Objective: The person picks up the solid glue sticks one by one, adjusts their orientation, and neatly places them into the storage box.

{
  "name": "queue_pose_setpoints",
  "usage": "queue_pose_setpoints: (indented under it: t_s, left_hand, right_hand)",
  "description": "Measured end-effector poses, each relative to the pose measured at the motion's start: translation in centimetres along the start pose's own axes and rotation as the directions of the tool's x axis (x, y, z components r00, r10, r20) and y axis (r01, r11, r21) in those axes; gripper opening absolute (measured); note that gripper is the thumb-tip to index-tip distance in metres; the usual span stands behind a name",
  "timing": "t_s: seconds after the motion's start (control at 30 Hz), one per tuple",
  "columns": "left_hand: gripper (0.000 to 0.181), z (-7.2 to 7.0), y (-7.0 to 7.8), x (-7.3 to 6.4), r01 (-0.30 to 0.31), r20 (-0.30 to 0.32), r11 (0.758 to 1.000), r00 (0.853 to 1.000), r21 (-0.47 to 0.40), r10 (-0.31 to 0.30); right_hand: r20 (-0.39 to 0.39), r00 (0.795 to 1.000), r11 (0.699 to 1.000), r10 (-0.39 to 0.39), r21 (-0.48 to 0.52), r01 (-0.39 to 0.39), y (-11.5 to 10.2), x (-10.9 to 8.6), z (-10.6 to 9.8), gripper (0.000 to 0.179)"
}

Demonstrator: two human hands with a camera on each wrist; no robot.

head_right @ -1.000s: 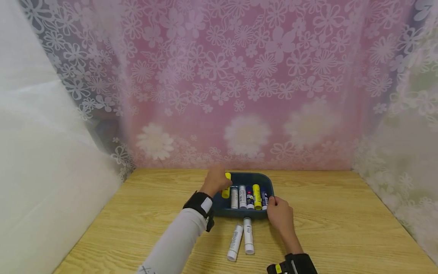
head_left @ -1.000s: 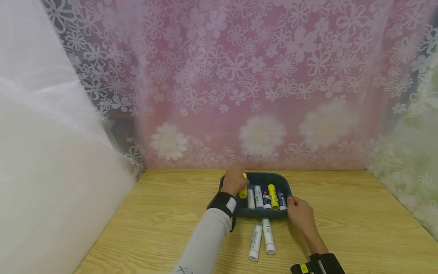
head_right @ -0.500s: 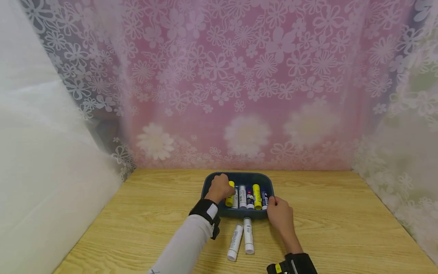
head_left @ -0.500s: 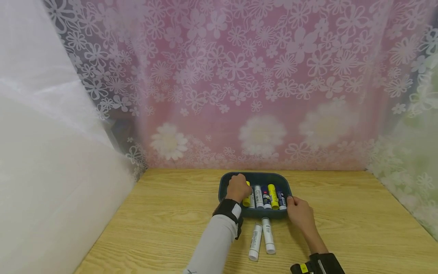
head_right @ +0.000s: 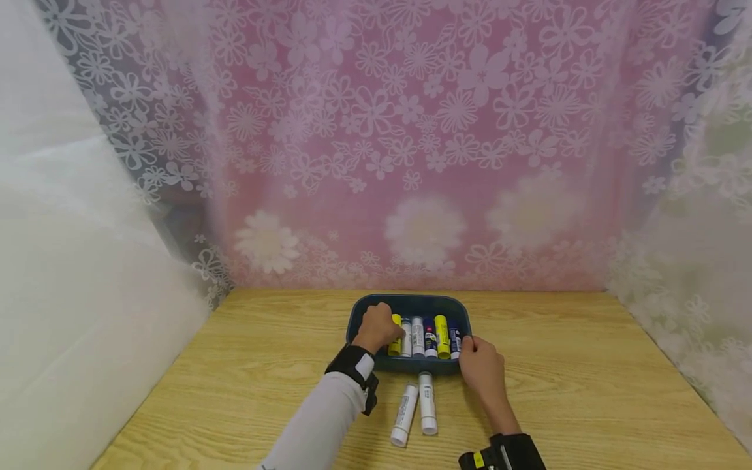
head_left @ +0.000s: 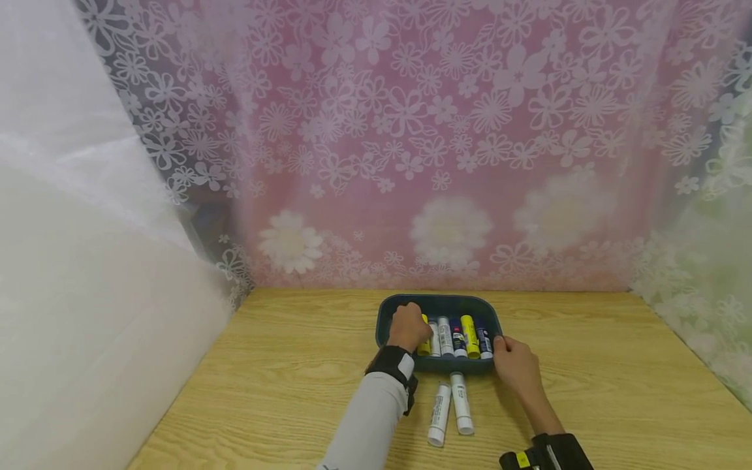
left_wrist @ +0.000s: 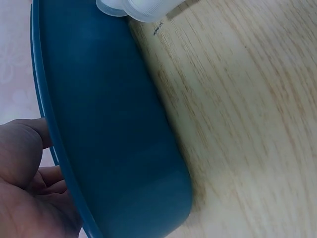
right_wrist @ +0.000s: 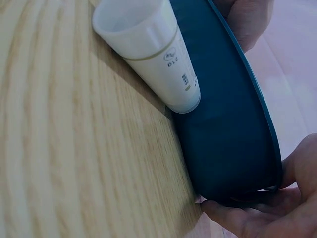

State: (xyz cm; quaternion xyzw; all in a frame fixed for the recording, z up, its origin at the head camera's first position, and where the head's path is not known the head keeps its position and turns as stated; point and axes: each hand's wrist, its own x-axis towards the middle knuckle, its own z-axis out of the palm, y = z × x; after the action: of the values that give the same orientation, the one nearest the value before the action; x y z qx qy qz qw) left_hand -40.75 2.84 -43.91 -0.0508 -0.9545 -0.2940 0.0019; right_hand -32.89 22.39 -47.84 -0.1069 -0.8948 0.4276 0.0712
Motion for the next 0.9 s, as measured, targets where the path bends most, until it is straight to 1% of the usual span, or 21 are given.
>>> queue_pose_setpoints:
  t_s: [0.17, 0.27, 0.53, 0.7, 0.9]
  left_hand:
    - [0.028, 0.11, -0.12, -0.05, 0.012, -0.021, 1.000, 1.000, 0.009, -0.012]
    - [0.034, 0.23, -0.30, -0.05, 0.021, -0.023, 1.000, 1.000, 0.009, -0.021]
    - [0.037, 0.45, -0.56, -0.03, 0.028, -0.021, 0.999, 0.999, -0.017, -0.028]
    - [0.039, 0.40, -0.64, -0.15, 0.027, -0.015, 0.999, 1.000, -0.032, -0.028]
    - [0.037, 0.56, -0.85, -0.15, 0.022, -0.011, 0.999, 1.000, -0.030, -0.023]
  right_hand:
    - [0.000, 1.000, 1.000, -0.003, -0.001, 0.003, -0.03, 0.01, -0.09, 0.047]
    - [0.005, 1.000, 1.000, 0.003, 0.002, -0.003, -0.12, -0.02, -0.13, 0.048]
    - [0.003, 1.000, 1.000, 0.009, -0.003, -0.009, -0.11, -0.06, -0.22, 0.049]
    - [-0.015, 1.000, 1.000, 0.007, -0.003, -0.008, -0.08, -0.14, -0.17, 0.047]
    - [0.007, 1.000, 1.000, 0.014, 0.008, -0.014, -0.34, -0.18, -0.16, 0.049]
